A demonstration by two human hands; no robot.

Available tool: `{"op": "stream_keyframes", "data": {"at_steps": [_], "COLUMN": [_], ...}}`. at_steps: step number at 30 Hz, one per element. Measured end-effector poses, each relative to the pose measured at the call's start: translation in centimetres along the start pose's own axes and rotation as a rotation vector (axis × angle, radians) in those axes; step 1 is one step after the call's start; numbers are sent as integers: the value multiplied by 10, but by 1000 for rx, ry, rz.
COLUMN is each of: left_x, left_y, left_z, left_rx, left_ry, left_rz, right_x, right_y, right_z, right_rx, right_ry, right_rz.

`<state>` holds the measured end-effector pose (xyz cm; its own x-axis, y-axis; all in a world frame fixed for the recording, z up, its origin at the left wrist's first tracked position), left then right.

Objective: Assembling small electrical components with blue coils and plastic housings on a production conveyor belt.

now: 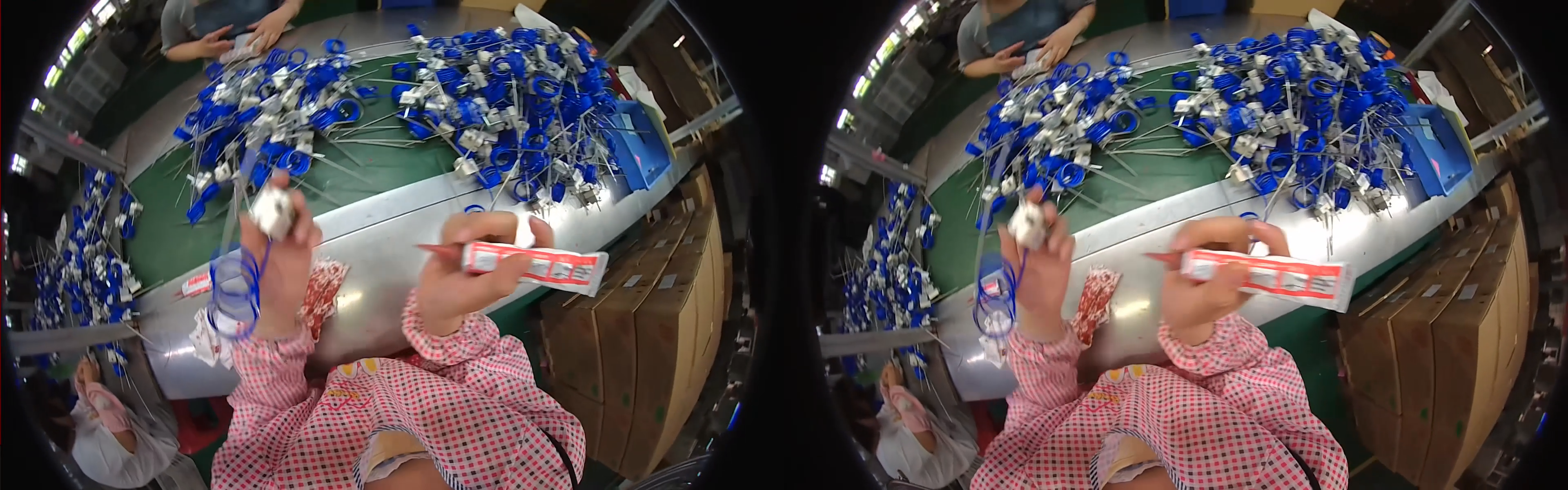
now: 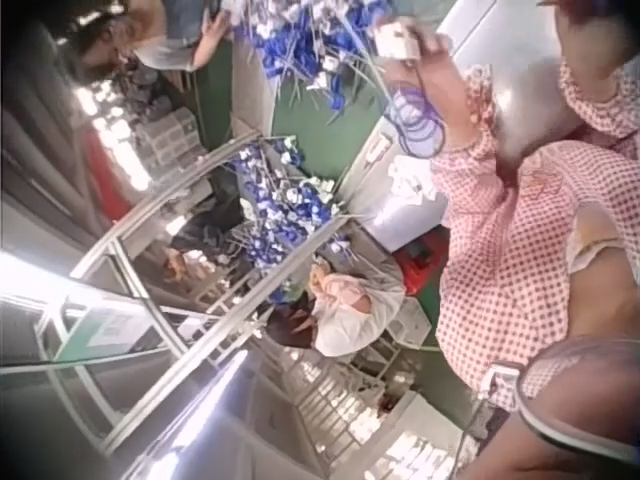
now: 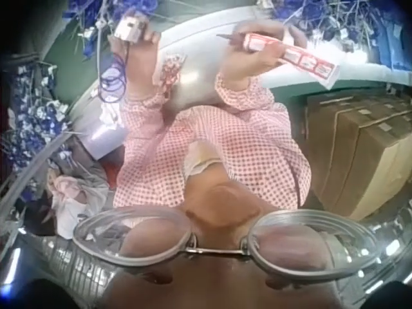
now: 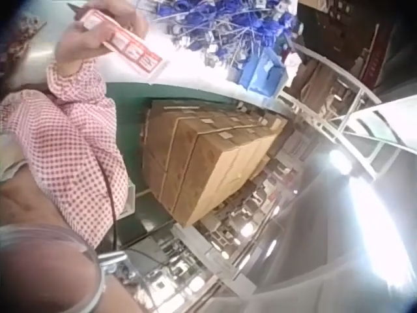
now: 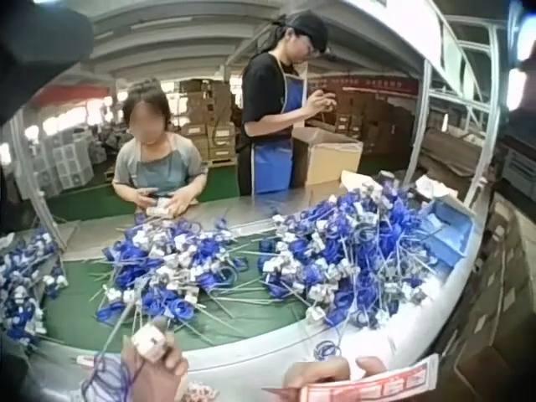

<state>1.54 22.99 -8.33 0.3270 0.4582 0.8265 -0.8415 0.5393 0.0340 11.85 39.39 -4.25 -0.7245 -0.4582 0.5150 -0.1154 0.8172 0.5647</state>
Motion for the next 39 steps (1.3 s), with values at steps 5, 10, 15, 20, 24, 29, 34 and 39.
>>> {"op": "stream_keyframes", "data": {"at_steps": [5,10,15,20,24,29,34,39], "left_x": [24,65,65,25,22,-108,-169,-212], "left_y": [153,272,227,95,2,-13,37,59], "left_z": [-25,-106,-109,-18,79,209,190,171], "left_rx": [59,137,409,337,209,403,383,-9], "left_ry": [320,1119,1566,1675,1630,1596,1876,2170], "left_rz": [-21,16,-115,-285,-208,632,375,334], "right_x": [-65,-99,-108,-62,-41,-8,6,14], "right_y": [45,49,44,7,-35,-76,-98,-106], "right_z": [-2,-11,3,13,30,24,11,-5], "right_rx": [-93,-121,-25,80,310,371,317,346], "right_ry": [-152,-196,-240,-206,-166,-38,6,-21], "right_rz": [344,428,423,212,-75,-380,-650,-691]}}
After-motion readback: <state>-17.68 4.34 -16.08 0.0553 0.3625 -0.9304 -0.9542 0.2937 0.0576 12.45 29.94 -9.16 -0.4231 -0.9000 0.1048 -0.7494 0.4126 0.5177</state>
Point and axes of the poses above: each hand's wrist, its own y-axis towards the middle knuckle, its own x-axis out of the palm, z = x × y, the point moved 5 cm from there along y, towards the middle knuckle, and after that the axes turned 8 degrees about -x, right-handed, at the moved point
